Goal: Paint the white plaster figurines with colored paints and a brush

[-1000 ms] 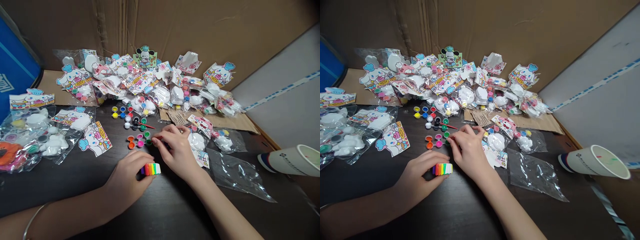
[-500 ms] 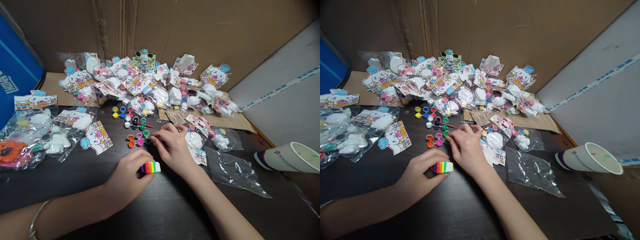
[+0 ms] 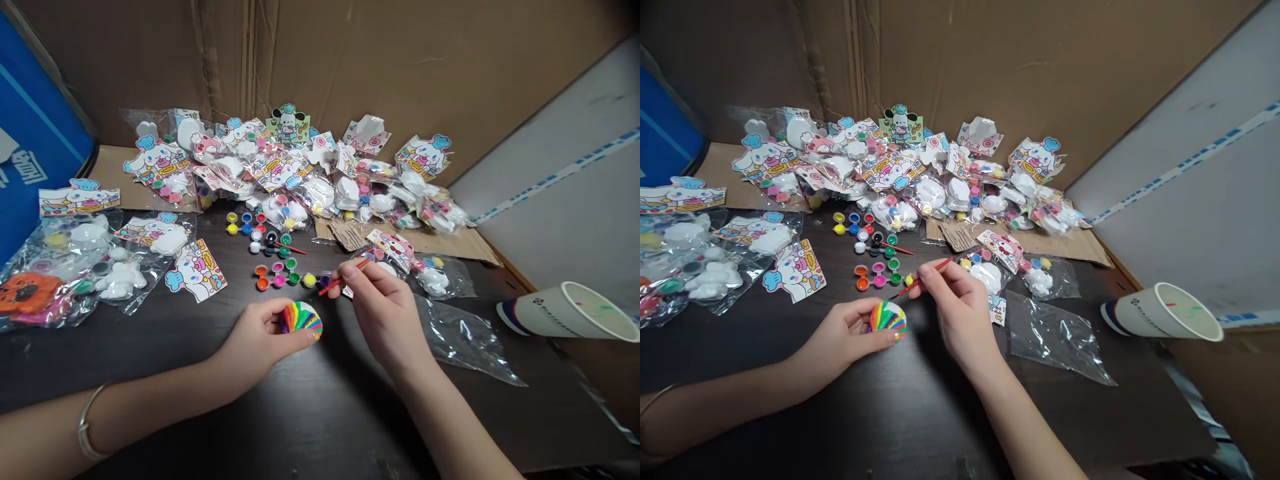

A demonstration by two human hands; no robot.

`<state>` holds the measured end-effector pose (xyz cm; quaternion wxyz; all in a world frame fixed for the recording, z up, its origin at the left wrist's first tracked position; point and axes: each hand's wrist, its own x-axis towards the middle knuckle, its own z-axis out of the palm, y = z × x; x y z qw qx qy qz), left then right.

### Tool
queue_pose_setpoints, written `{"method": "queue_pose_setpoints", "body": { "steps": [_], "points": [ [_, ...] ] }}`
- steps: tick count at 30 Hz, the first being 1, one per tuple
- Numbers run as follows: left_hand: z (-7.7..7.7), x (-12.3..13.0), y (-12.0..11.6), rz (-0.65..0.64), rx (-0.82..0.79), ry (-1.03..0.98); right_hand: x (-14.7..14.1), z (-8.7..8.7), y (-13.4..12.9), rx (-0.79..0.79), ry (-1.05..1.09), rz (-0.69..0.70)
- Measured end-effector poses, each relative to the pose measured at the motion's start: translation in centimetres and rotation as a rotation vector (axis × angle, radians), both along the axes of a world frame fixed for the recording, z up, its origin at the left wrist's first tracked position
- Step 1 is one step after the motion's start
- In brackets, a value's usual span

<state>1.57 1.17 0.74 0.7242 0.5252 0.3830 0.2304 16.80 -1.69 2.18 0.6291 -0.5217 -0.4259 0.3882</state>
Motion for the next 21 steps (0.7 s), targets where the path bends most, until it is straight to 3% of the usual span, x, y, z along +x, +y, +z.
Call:
{"method": "queue_pose_setpoints", "body": {
  "steps": [4, 10, 21],
  "points": [
    [0.1, 0.0, 0.2, 0.031, -0.051, -0.052, -0.7, -0.5, -1.0, 0.040, 0.102, -0.011],
    [0.1, 0.0, 0.2, 0.039, -0.093, -0.060, -0.5, -0.5, -1.5, 0.120, 0.077, 0.003],
    [0.1, 0.1, 0.1, -0.002, 0.086, 0.011, -0.7, -0.3, -1.9, 0.132, -0.030, 0.053]
  ]
}}
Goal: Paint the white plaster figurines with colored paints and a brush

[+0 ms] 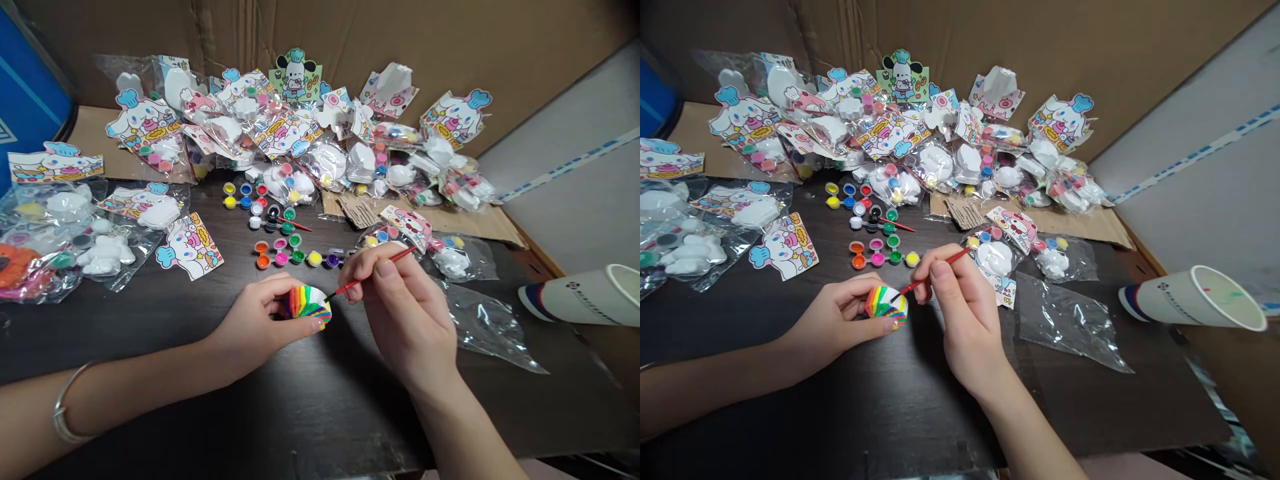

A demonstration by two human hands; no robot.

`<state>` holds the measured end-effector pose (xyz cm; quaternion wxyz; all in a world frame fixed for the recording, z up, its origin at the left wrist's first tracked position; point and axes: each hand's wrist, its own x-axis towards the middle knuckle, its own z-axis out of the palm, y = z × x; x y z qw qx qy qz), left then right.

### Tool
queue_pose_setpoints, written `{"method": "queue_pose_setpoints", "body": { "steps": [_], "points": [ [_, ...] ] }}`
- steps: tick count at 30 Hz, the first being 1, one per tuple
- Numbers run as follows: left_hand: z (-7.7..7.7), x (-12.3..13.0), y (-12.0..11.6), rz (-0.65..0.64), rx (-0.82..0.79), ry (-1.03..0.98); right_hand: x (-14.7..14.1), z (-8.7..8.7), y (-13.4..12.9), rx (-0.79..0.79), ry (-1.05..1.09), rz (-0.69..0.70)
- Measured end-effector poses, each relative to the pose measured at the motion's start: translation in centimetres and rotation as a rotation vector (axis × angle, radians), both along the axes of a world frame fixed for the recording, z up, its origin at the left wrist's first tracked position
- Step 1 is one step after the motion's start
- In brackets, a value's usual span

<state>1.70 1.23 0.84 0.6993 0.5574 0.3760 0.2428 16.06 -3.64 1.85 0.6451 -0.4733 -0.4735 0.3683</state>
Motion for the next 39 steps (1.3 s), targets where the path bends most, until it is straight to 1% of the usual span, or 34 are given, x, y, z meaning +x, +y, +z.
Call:
{"method": "queue_pose_setpoints", "body": {
  "steps": [4, 7, 12, 26, 28, 34, 39],
  "points": [
    [0.15, -0.09, 0.06, -0.022, 0.015, 0.002, -0.08, -0.10, -0.14, -0.015, -0.044, 0.048],
    [0.18, -0.09, 0.07, -0.032, 0.037, 0.009, -0.08, -0.11, -0.16, -0.025, -0.064, 0.052],
    [0.09, -0.05, 0.02, -0.040, 0.030, 0.003, -0.05, -0.10, -0.07, -0.026, -0.063, 0.072],
    [0.06, -0.09, -0.09, -0.032, 0.025, -0.005, 0.13, -0.25, 0.03, -0.045, -0.145, 0.010],
    [0.04, -0.08, -0.09, -0.032, 0.030, -0.008, 0.16, -0.08, 0.01, -0.035, -0.125, 0.015],
    [0.04, -0.06, -0.02, -0.048, 0.028, -0.018, 0.07, 0.12, -0.13, -0.033, -0.083, 0.095],
    [0.05, -0.09, -0.09, -0.043, 0.026, -0.014, 0.09, -0.26, -0.06, -0.028, -0.156, 0.046]
  ]
}}
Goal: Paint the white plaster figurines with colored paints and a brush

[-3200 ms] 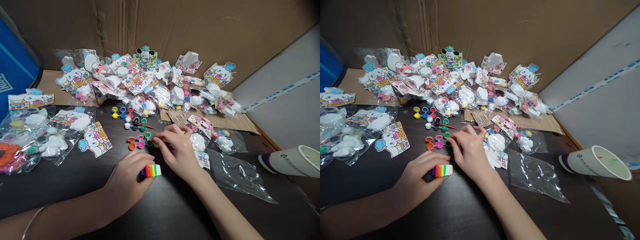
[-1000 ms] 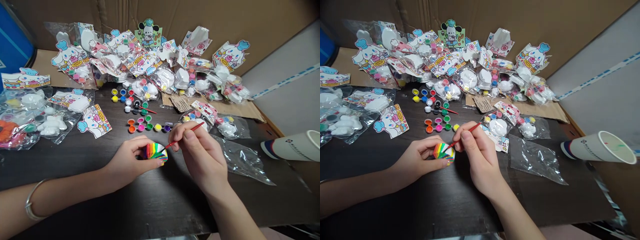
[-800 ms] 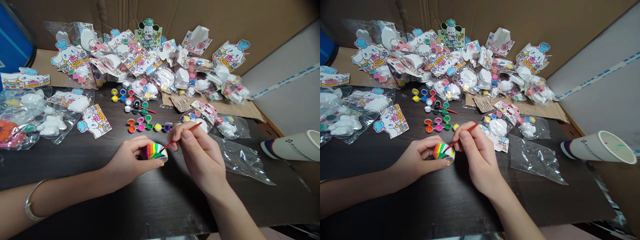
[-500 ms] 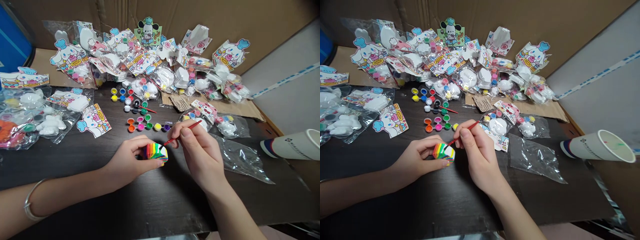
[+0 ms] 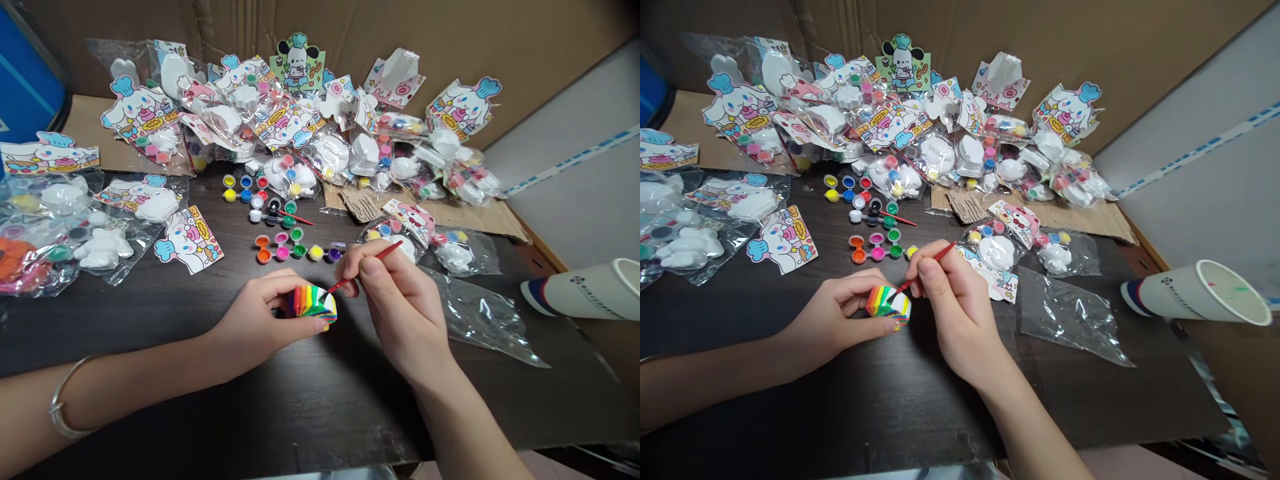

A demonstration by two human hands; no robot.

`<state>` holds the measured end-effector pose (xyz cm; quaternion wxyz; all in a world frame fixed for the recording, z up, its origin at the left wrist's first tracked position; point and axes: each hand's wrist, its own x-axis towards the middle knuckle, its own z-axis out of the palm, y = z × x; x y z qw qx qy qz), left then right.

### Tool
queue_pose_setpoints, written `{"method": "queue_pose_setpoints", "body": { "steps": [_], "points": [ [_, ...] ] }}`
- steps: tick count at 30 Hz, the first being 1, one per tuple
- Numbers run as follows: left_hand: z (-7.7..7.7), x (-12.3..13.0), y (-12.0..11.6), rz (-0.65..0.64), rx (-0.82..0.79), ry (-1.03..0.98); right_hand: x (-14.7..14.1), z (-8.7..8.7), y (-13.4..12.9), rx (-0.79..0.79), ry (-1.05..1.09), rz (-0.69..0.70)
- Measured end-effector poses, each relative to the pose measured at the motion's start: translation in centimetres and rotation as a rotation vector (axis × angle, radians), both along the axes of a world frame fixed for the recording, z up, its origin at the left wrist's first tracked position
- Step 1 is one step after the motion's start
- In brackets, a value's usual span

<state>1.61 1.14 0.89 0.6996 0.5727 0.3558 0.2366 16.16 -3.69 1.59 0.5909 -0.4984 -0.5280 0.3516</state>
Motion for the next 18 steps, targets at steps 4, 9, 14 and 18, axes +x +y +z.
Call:
{"method": "queue_pose_setpoints", "body": {
  "steps": [4, 9, 14, 18],
  "points": [
    [0.00, 0.05, 0.01, -0.001, -0.008, 0.003, 0.09, -0.14, 0.12, 0.008, -0.045, -0.057],
    [0.06, 0.06, 0.08, -0.014, -0.006, 0.015, 0.10, 0.10, 0.09, 0.012, 0.064, -0.028],
    [0.11, -0.03, 0.06, -0.025, -0.010, 0.011, 0.06, 0.25, -0.01, 0.004, 0.106, 0.056],
    [0.04, -0.11, 0.06, -0.023, -0.007, 0.007, 0.11, 0.06, -0.03, 0.017, 0.055, 0.035]
  ]
}}
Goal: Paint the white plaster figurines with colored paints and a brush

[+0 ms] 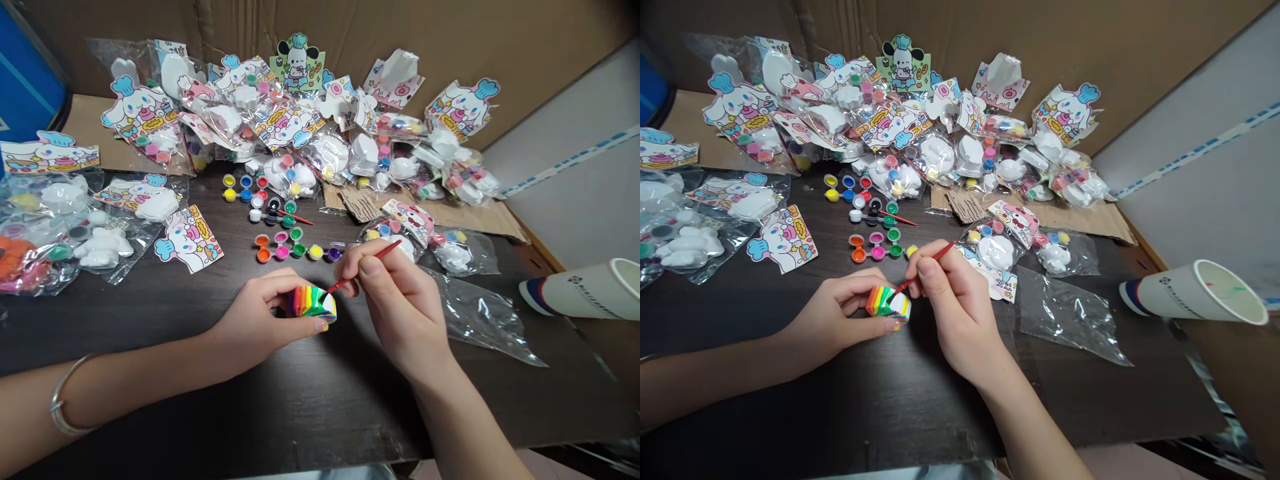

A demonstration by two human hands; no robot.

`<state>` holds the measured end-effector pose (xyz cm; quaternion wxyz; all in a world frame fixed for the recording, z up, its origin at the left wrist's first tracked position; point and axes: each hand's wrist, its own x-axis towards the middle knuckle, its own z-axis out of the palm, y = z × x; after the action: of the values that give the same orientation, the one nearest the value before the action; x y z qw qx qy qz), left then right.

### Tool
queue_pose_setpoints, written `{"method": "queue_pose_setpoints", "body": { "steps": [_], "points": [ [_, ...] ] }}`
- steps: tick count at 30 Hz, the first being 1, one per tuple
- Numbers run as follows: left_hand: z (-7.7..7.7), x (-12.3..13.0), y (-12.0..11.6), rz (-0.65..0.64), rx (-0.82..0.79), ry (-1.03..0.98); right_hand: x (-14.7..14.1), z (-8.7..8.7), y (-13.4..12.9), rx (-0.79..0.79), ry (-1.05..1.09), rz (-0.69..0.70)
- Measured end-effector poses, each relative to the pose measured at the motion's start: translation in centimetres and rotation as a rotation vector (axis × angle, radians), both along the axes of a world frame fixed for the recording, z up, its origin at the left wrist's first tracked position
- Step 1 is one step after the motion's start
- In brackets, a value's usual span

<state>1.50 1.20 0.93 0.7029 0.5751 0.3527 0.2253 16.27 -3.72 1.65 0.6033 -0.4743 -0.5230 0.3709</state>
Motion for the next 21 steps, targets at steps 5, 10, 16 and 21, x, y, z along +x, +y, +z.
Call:
{"method": "queue_pose_setpoints", "body": {
  "steps": [5, 10, 16, 21],
  "points": [
    [0.04, 0.09, 0.04, 0.006, -0.007, -0.002, 0.05, -0.19, 0.20, 0.020, -0.089, -0.087],
    [0.01, 0.18, 0.02, 0.010, -0.004, 0.001, 0.11, -0.18, 0.27, 0.019, -0.079, -0.127],
    [-0.15, 0.05, 0.04, 0.002, 0.000, -0.009, 0.11, -0.04, 0.12, 0.003, -0.034, -0.062],
    [-0.12, -0.04, -0.06, 0.002, 0.000, -0.015, 0.03, 0.02, 0.23, 0.005, -0.088, -0.126]
  ]
}}
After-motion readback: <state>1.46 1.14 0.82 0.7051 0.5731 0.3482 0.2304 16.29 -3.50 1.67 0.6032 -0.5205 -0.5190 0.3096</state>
